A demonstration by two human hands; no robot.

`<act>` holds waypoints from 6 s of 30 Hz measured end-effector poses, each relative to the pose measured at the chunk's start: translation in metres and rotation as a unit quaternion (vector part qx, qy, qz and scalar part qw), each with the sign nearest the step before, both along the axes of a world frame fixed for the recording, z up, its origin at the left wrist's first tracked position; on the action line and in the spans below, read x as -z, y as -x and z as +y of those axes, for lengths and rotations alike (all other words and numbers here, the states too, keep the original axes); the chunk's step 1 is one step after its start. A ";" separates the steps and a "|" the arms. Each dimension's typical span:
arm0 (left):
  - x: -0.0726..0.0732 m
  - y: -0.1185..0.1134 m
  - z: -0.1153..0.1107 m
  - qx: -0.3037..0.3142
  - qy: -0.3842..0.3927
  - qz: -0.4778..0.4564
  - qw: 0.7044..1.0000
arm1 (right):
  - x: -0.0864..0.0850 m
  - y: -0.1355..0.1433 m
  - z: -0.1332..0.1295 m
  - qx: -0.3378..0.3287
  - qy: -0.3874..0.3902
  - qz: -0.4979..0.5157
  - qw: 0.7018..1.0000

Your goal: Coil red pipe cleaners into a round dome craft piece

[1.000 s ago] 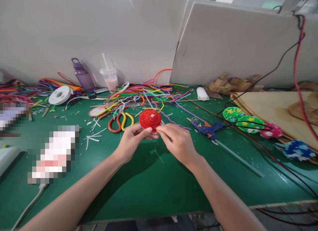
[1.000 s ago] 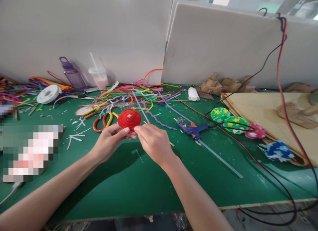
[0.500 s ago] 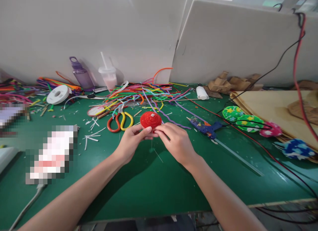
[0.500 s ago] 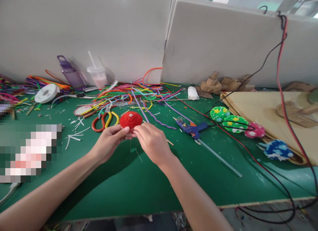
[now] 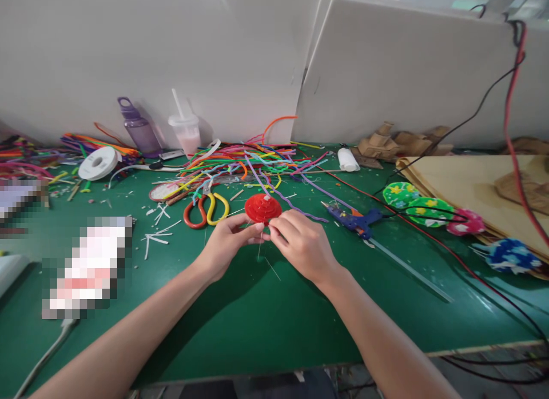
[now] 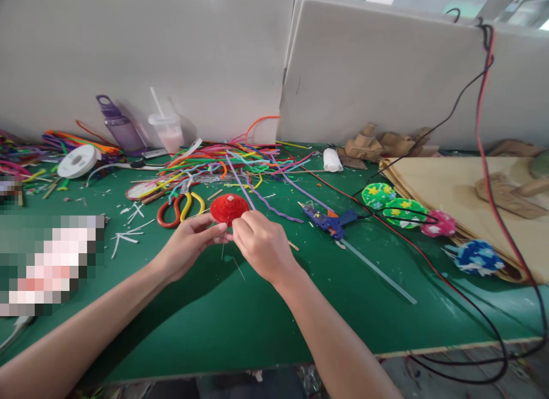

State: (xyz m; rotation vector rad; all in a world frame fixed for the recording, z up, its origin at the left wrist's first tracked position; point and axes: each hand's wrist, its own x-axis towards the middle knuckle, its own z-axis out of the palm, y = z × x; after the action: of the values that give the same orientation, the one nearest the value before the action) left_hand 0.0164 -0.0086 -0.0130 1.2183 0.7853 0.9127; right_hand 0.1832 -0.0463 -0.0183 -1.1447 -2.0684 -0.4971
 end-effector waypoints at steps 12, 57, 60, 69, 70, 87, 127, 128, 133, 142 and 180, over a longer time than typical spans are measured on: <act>-0.002 0.000 0.001 -0.018 -0.047 0.028 0.998 | -0.002 0.002 0.001 -0.028 0.057 0.124 0.990; -0.002 0.003 -0.002 -0.077 -0.167 0.079 0.980 | -0.015 -0.001 0.001 -0.036 0.183 0.331 0.925; -0.002 0.005 -0.003 -0.076 -0.191 0.092 0.974 | -0.017 -0.001 0.001 -0.043 0.192 0.328 0.924; 0.004 0.006 -0.002 -0.065 -0.259 0.131 0.955 | -0.018 0.002 -0.002 -0.067 0.222 0.347 0.909; 0.004 0.006 -0.002 -0.064 -0.271 0.137 0.951 | -0.019 0.002 -0.002 -0.072 0.238 0.357 0.900; 0.008 0.005 0.001 -0.060 -0.290 0.162 0.941 | -0.022 -0.004 0.000 -0.104 0.366 0.414 0.827; 0.004 0.003 0.004 -0.092 -0.215 0.031 0.972 | -0.019 -0.004 -0.001 -0.007 0.103 0.216 0.971; 0.005 0.003 0.004 -0.089 -0.206 0.022 0.974 | -0.018 -0.004 0.000 -0.009 0.100 0.215 0.971; 0.006 0.003 0.003 -0.080 -0.183 -0.004 0.980 | -0.017 -0.005 0.001 -0.021 0.084 0.227 0.970; 0.004 0.005 0.003 -0.074 -0.191 0.007 0.979 | -0.019 -0.008 0.000 -0.005 0.091 0.244 0.965; 0.002 -0.003 -0.001 -0.047 -0.142 -0.014 0.989 | -0.016 0.010 -0.006 0.004 0.149 0.348 0.926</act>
State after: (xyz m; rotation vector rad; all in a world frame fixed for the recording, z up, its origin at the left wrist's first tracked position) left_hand 0.0192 -0.0096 -0.0153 1.4214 0.7104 1.1457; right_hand 0.1729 -0.0519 -0.0026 -1.2667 -1.5320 0.2225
